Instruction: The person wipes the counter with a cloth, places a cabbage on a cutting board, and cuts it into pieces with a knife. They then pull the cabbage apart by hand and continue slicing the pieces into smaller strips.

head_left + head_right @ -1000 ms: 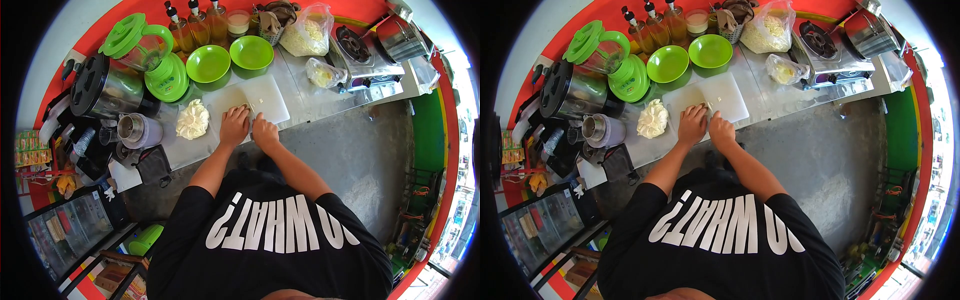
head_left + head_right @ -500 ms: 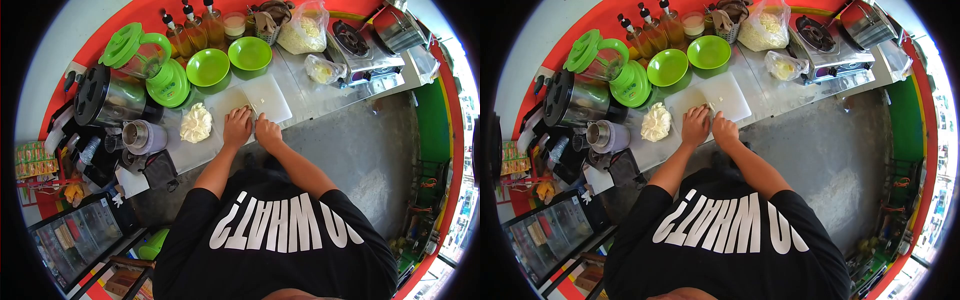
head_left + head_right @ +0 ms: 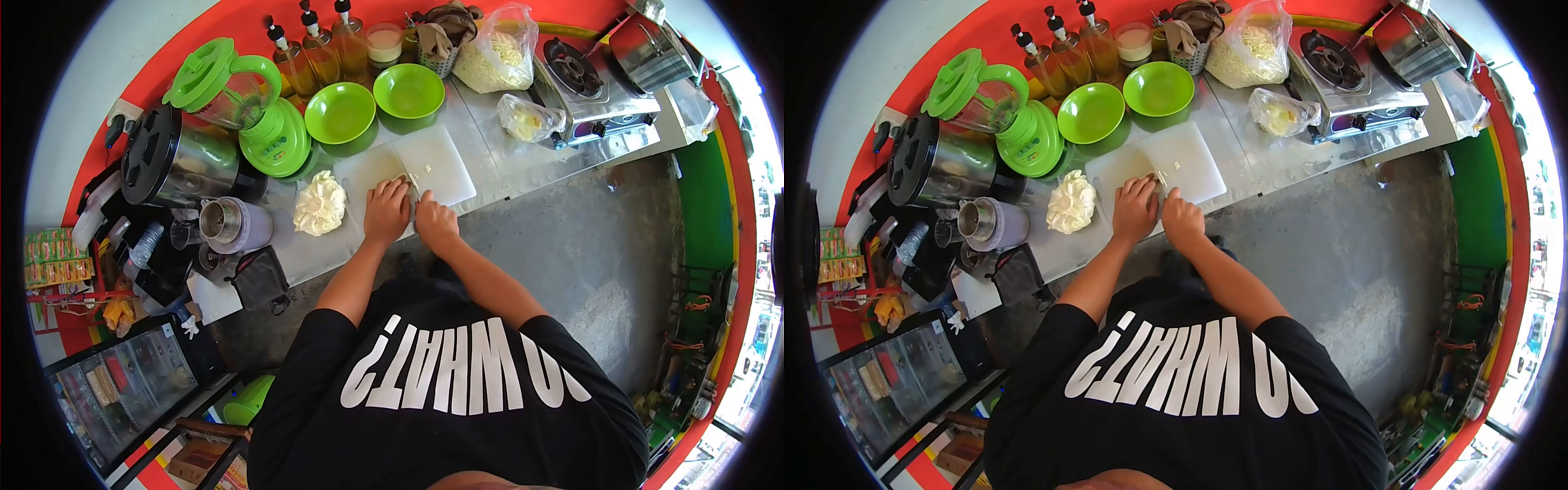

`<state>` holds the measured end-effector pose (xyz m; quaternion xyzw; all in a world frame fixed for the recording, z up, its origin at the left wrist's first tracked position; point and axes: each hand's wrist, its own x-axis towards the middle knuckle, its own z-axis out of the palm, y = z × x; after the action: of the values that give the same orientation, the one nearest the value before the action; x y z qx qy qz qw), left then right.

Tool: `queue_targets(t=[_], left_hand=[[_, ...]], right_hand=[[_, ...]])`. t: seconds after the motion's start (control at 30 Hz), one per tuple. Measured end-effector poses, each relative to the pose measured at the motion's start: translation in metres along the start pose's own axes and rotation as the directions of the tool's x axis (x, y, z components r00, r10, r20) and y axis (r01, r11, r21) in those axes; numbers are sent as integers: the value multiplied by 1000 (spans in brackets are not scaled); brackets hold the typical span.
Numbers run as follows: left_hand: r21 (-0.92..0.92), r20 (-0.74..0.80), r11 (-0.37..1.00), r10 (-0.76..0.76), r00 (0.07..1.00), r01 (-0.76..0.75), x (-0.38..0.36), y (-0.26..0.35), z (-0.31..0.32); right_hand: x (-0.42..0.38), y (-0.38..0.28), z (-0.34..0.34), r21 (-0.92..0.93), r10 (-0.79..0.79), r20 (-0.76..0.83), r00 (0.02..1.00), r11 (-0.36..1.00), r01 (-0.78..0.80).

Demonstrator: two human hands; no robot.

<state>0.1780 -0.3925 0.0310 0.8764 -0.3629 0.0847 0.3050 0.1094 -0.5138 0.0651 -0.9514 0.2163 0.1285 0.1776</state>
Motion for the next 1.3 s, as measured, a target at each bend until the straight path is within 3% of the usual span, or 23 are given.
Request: queue_targets(t=[0.27, 0.33, 0.47, 0.67, 0.97, 1.13, 1.3], left_hand=[[22, -1, 1000, -7, 1000, 7, 1, 2, 0], [16, -21, 1000, 4, 1000, -4, 1, 1, 1], [-20, -39, 1000, -5, 999, 4, 1, -1, 1], [25, -34, 1000, 0, 999, 1, 0, -1, 2], [-34, -62, 999, -10, 998, 8, 1, -2, 2], [-52, -28, 998, -22, 999, 21, 1, -4, 4], [-50, -50, 998, -43, 998, 41, 1, -3, 4]], right_hand=[[2, 2, -3, -40, -63, -18, 998, 997, 62], [-6, 0, -2, 11, 21, 24, 1000, 1000, -21], [-6, -3, -4, 6, 42, 49, 998, 999, -43], [14, -2, -8, -62, -61, 14, 998, 996, 61], [-7, -6, -2, -8, 61, 80, 995, 998, -61], [20, -4, -4, -31, -61, -11, 998, 998, 61], [-2, 2, -10, 2, -42, 32, 999, 999, 42]])
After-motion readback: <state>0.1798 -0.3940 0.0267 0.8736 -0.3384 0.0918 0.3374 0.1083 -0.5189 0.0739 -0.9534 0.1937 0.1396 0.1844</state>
